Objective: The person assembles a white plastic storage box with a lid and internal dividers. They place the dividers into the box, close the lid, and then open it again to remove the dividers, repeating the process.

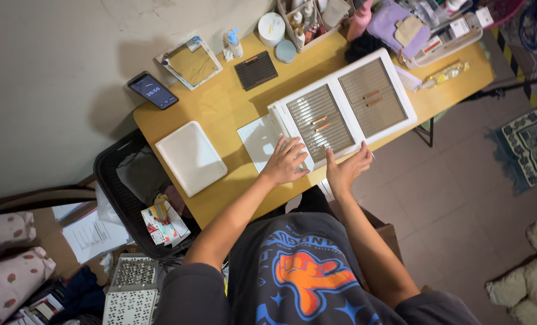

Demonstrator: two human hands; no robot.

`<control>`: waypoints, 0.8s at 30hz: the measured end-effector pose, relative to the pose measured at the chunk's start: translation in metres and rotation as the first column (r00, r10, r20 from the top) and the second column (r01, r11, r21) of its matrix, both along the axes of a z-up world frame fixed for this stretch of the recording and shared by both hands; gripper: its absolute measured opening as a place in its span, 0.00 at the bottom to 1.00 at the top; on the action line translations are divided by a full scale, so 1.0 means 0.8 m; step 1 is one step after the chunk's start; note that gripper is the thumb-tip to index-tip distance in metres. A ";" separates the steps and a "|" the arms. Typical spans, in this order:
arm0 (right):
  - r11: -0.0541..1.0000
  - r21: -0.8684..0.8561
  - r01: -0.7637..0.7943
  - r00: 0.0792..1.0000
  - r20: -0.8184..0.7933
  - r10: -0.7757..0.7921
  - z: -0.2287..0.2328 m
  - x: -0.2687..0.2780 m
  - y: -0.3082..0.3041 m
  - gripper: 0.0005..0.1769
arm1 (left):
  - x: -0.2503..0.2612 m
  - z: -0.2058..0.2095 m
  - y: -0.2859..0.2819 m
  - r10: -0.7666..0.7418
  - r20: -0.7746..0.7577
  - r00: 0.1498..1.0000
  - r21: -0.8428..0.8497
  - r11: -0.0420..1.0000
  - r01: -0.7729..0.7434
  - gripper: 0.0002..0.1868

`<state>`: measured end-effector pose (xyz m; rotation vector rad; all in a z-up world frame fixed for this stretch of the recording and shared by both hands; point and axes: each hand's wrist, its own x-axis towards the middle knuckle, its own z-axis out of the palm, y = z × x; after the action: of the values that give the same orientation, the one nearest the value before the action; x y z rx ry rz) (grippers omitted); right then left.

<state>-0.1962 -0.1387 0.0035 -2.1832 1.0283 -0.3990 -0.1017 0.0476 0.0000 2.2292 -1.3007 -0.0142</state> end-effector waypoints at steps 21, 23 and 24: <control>0.508 0.858 0.069 0.996 -0.033 -0.080 -0.012 0.011 0.018 0.19 | -0.024 -0.010 -0.028 -0.019 0.030 0.999 0.159 0.987 0.014 0.27; 0.505 0.863 0.012 0.997 0.031 -0.075 -0.011 0.011 0.024 0.16 | -0.027 -0.017 -0.031 -0.002 0.064 0.998 0.174 0.985 -0.009 0.27; 0.498 0.867 -0.009 0.995 0.058 -0.082 -0.011 0.011 0.024 0.15 | -0.027 -0.020 -0.034 -0.001 0.073 0.997 0.144 0.990 -0.010 0.27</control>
<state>-0.1877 -0.1193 -0.0053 -1.1881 0.9262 0.0432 -0.1234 0.0206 -0.0161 2.3744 -1.3729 -0.0260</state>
